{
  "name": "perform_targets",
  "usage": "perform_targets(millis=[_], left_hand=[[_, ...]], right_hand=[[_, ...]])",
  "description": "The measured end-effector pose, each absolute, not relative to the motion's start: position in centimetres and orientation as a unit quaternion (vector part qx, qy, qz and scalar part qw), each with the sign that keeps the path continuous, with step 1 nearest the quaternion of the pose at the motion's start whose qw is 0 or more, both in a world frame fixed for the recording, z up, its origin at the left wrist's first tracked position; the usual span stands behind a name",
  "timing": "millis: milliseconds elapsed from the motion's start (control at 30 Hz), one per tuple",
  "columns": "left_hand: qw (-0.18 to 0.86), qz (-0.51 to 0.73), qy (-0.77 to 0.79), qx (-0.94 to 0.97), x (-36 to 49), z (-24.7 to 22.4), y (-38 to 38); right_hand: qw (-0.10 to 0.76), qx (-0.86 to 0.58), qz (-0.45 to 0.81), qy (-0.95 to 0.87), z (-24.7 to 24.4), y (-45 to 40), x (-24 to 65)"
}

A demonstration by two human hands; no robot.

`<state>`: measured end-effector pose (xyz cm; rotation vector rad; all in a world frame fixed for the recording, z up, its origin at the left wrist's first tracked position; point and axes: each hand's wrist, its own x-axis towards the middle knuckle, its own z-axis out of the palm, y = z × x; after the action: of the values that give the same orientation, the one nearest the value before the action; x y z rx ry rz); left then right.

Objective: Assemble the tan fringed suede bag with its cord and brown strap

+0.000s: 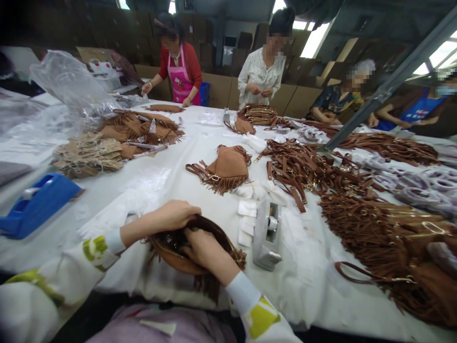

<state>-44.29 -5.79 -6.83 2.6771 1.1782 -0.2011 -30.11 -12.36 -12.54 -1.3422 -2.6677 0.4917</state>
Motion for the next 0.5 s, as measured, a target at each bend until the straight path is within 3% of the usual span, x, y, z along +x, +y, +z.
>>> perform_targets(millis=[233, 333, 400, 500], left_hand=[[0.161, -0.060, 0.420, 0.891, -45.4, -8.4, -4.2], [0.182, -0.061, 0.424, 0.885, -45.6, -8.5, -4.5], [0.191, -0.054, 0.425, 0.883, -45.7, -8.6, -4.9], [0.188, -0.046, 0.436, 0.879, -45.7, -9.0, -5.3]], right_hand=[[0.076, -0.498, 0.043, -0.863, -8.1, -13.2, -24.8], [0.144, -0.537, -0.021, -0.831, -8.5, -12.7, -21.9], [0.164, -0.560, 0.011, -0.812, -9.6, -12.7, -20.9], [0.123, -0.570, 0.110, -0.805, -11.6, -13.4, -20.8]])
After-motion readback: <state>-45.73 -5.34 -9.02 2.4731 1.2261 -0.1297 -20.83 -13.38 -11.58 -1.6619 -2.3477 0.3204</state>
